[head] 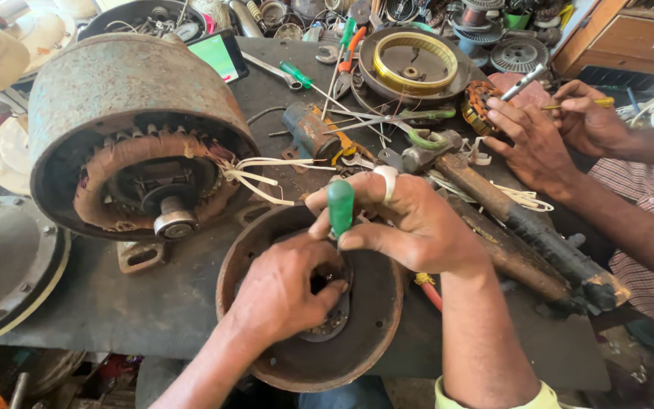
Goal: The person disassembles a circular metal motor housing, removes a small metal component using pliers, and then uses a screwdriver to manipulate internal parts. The person then handles a small metal piece with their hands.
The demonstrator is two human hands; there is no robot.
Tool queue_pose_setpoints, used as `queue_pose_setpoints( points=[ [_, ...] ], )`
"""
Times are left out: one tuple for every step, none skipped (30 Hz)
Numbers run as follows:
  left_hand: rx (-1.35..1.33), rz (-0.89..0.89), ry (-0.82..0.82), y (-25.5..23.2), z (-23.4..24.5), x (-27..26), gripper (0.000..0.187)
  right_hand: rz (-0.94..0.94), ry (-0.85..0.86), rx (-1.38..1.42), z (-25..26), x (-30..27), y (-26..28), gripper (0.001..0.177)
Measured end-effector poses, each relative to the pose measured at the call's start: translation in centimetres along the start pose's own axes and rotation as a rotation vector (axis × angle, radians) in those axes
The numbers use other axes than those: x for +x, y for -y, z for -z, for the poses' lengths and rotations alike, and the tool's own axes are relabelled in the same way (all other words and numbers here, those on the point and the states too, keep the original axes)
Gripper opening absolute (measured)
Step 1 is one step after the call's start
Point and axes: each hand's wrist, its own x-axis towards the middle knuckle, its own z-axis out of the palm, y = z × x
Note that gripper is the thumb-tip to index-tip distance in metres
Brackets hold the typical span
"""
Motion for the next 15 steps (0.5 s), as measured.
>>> queue_pose_setpoints(
  points=[
    [0.040,-0.026,-0.001,0.1,-0.2,-0.1,0.025,-0.006,0.000,0.048,-0.2,-0.1,0.0,0.039],
    [0.040,0.002,0.007,0.2,-0.5,-0.2,0.024,-0.013,0.000,0.095,-0.3,-0.1,0.0,0.038],
    [0.040,0.024,0.016,0.3,-0.6,-0.2,0.023,-0.017,-0.004,0.140,-0.5,0.0,0.0,0.036],
    [0.041,0.047,0.025,0.3,-0.8,-0.1,0.022,0.009,-0.029,0.025,-0.5,0.1,-0.2,0.037],
    [0.053,0.031,0.026,0.3,-0.8,0.0,0.023,0.036,-0.054,-0.090,-0.7,0.3,-0.4,0.037],
    [0.066,0.015,0.027,0.3,-0.8,0.1,0.024,0.061,-0.080,-0.205,-0.7,0.4,-0.6,0.038],
    [0.077,0.001,0.030,0.3,-0.9,0.1,0.024,0.059,-0.089,-0.140,-0.6,0.3,-0.8,0.040],
    [0.077,0.036,0.042,0.2,-0.9,0.1,0.024,0.057,-0.099,-0.075,-0.6,0.2,-1.0,0.042],
    [0.078,0.072,0.051,0.2,-1.0,0.1,0.023,0.057,-0.105,-0.009,-0.5,0.2,-1.0,0.044],
    [0.079,0.108,0.061,0.1,-0.9,0.1,0.022,0.063,-0.090,0.027,-0.4,0.0,-0.9,0.046],
    [0.071,0.084,0.043,0.1,-0.9,0.1,0.023,0.071,-0.074,0.063,-0.3,0.0,-0.6,0.049],
    [0.063,0.059,0.024,0.0,-0.9,0.2,0.024,0.079,-0.058,0.099,-0.3,0.0,-0.3,0.051],
    [0.055,0.035,0.007,0.0,-0.9,0.2,0.025,0.118,-0.083,0.017,-0.4,0.2,-0.1,0.051],
    [0.056,0.015,0.011,-0.1,-0.8,0.2,0.023,0.156,-0.108,-0.065,-0.6,0.4,0.2,0.051],
    [0.056,-0.006,0.015,-0.1,-0.8,0.2,0.021,0.194,-0.135,-0.148,-0.7,0.5,0.5,0.051]
  ],
)
